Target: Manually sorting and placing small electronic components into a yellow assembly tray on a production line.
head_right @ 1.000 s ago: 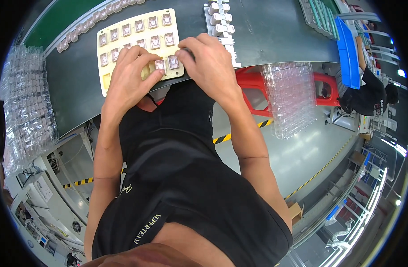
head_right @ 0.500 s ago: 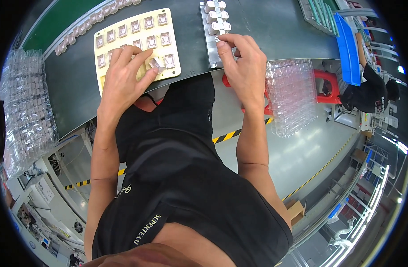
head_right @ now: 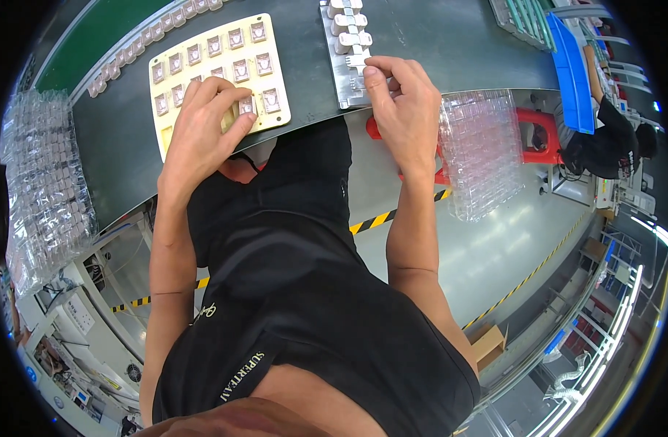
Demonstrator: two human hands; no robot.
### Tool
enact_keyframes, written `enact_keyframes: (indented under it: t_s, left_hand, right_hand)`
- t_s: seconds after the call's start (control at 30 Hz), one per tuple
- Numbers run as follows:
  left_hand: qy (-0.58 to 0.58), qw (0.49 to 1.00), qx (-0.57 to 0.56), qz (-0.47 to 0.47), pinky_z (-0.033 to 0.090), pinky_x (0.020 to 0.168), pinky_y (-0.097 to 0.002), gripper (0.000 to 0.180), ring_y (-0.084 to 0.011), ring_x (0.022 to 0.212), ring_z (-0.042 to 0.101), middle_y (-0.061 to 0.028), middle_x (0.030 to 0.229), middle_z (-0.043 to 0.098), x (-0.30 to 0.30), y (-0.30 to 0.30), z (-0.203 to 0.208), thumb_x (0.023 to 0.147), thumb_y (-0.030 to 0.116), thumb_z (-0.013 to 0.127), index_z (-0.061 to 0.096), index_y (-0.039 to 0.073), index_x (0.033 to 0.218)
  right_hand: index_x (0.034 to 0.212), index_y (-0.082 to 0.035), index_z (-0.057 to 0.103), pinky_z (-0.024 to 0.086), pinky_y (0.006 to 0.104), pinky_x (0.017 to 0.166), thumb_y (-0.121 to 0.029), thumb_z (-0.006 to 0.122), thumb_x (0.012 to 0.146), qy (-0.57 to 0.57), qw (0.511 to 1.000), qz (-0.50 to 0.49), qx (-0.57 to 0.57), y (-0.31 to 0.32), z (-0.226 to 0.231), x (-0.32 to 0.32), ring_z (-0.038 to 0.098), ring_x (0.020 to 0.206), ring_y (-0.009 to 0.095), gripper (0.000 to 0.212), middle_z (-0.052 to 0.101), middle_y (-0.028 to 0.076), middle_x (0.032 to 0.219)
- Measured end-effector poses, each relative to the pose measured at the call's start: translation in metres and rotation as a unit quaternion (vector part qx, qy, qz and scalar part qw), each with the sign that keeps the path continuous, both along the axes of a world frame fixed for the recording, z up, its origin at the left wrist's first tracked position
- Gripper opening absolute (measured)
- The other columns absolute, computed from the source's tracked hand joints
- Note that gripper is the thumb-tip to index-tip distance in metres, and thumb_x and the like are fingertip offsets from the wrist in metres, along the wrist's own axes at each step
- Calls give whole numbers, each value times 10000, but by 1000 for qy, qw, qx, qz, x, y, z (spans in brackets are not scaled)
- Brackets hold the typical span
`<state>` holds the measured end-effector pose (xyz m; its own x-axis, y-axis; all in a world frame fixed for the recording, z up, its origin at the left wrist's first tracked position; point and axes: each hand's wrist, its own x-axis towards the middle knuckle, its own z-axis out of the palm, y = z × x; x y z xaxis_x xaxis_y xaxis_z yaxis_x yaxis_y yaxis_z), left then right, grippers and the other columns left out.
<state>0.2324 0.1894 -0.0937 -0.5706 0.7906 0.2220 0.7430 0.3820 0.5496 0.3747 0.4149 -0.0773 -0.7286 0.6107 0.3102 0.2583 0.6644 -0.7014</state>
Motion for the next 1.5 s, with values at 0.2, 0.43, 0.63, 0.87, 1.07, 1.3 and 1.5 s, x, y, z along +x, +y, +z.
enact_keyframes:
  t_s: [0.2, 0.43, 0.63, 0.87, 1.07, 1.3, 1.5]
  left_hand:
    - [4, 1000, 1, 14, 463, 873, -403, 266, -296, 963, 513, -113, 974, 580, 0, 4, -2, 809, 169, 706, 687, -5, 1008]
    - [2, 999, 0, 32, 463, 878, -407, 269, -297, 972, 521, -109, 987, 586, 4, 4, -4, 784, 142, 727, 692, 6, 1013]
    - [-7, 999, 38, 27, 469, 860, -404, 318, -305, 968, 550, -116, 987, 610, 8, 13, 12, 804, 179, 742, 690, 15, 1071]
    - [20, 995, 100, -17, 495, 826, -434, 293, -353, 920, 642, -172, 940, 687, -2, 109, 13, 848, 231, 680, 703, 32, 1062]
    - [-19, 999, 29, -17, 521, 757, -475, 271, -404, 788, 667, -230, 778, 678, -10, 149, -7, 830, 241, 654, 715, -8, 916]
    - [-34, 999, 10, -2, 524, 748, -471, 249, -404, 765, 664, -236, 737, 660, -17, 142, -7, 822, 193, 628, 677, -43, 885]
    - [-28, 984, 168, 42, 510, 792, -423, 223, -334, 875, 644, -180, 936, 675, -8, 39, 15, 828, 127, 593, 674, -8, 986]
  right_hand:
    - [994, -32, 718, 488, 301, 647, -164, 674, 905, -6, 1000, -7, -5, 2, -3, 2, 587, 674, 167, 165, 659, 77, 857]
    - [994, -26, 715, 487, 298, 644, -158, 671, 904, 15, 999, -31, -11, 13, -8, 5, 586, 676, 165, 166, 658, 87, 849]
    - [1018, 2, 700, 503, 296, 684, -211, 670, 897, 43, 996, -13, -73, 36, -30, -13, 612, 714, 160, 247, 674, 109, 859]
    - [1066, 18, 692, 492, 276, 670, -288, 722, 868, -64, 976, 104, -181, 79, -48, -45, 627, 732, 122, 366, 701, 75, 808]
    - [972, 44, 708, 503, 255, 677, -203, 706, 877, 9, 990, 37, -138, 92, -31, -37, 623, 732, 101, 265, 713, 68, 816]
    - [1096, 34, 661, 480, 232, 688, -194, 673, 928, 65, 970, 28, -232, 62, -4, -30, 574, 779, 76, 283, 668, 33, 888]
    - [1159, 20, 662, 482, 226, 719, -72, 601, 954, 91, 974, 122, -165, -2, 12, -37, 575, 805, 69, 233, 653, 17, 902]
